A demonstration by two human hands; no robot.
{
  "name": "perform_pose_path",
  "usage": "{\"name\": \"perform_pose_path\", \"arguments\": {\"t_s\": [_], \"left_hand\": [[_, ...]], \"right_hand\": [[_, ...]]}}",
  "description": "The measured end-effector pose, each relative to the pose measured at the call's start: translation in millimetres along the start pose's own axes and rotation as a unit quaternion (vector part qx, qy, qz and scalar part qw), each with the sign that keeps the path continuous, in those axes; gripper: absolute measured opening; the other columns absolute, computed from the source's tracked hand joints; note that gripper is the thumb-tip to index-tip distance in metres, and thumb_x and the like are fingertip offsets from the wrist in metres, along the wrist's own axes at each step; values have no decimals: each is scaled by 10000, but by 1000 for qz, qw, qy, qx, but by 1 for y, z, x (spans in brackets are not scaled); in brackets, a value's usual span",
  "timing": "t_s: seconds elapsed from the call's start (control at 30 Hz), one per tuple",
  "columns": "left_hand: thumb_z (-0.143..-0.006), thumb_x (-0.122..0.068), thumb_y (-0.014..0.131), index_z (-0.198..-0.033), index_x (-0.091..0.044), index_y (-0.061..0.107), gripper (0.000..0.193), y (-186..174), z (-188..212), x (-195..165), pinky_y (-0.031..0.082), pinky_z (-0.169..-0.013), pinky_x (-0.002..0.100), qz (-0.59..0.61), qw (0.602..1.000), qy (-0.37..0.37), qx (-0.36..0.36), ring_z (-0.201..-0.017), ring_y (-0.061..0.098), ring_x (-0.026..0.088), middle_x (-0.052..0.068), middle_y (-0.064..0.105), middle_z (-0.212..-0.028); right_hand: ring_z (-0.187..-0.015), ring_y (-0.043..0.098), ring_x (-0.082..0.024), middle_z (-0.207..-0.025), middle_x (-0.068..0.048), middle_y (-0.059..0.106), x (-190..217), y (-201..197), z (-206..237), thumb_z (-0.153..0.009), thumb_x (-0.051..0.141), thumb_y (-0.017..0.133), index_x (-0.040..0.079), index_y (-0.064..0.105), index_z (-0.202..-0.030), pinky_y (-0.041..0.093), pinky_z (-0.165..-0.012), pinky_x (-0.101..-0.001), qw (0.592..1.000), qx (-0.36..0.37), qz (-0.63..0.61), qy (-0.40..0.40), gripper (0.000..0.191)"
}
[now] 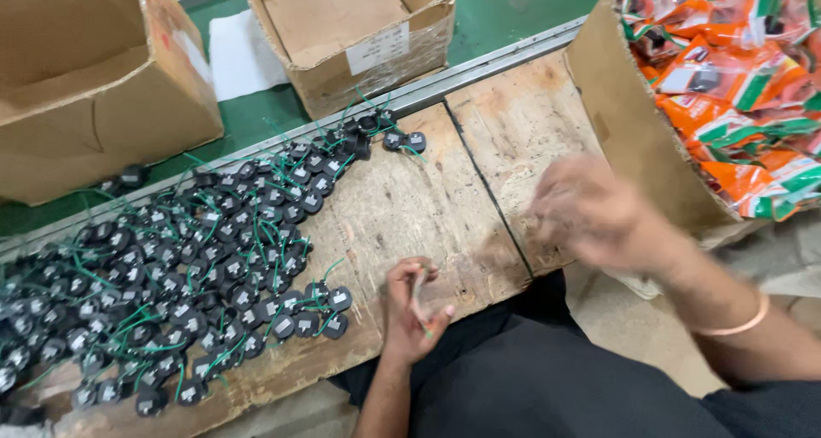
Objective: The person sits at a factory workbench and packs small black wired components into orange plastic bags, folding each bag closed and placing the filled bags into a cardboard box. They then handle the black components directly, arranging them and coiling their green wires before placing them into the box.
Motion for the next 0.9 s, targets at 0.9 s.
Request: {"name": "perform_pose_path", "arguments": {"t_s": [0.9], "left_hand": [[-723, -146, 773, -1305, -55, 511, 645, -9, -19, -38, 512, -1022, 437, -138, 987, -56, 63, -1172, 639, 376, 155, 628, -1236]], "right_hand": [[-1358, 507, -261, -1002, 21, 625, 32, 131, -2, -756, 103, 729, 165, 673, -864, 312, -1179, -660, 942, 83, 176, -273, 137]]}}
Point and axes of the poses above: each hand's wrist, its own z-axis away from the middle knuckle, its own y-axis out of the palm, x = y × z, the point moved 3 cm from there along -z, towards the middle knuckle
